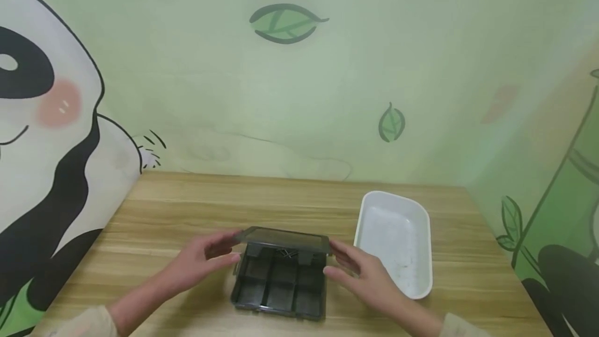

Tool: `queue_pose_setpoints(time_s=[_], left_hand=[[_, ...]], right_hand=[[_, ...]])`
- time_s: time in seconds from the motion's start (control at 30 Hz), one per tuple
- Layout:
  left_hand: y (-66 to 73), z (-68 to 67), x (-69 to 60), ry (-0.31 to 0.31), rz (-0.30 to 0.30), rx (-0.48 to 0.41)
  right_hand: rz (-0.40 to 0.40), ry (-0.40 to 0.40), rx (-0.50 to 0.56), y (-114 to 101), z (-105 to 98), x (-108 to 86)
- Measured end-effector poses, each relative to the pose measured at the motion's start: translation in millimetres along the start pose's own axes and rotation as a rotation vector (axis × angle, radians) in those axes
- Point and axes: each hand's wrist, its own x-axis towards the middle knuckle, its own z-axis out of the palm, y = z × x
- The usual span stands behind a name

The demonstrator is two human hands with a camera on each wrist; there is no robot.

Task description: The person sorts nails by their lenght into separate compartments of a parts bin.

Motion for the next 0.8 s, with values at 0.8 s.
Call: queue_pose_setpoints(time_s=[0.8], left_hand=[[-22.1,16.1,-22.2,-0.007,0.039,0.167]], right_hand=[[-0.052,-0.045,-0.14,17.9,21.8,-24.7]])
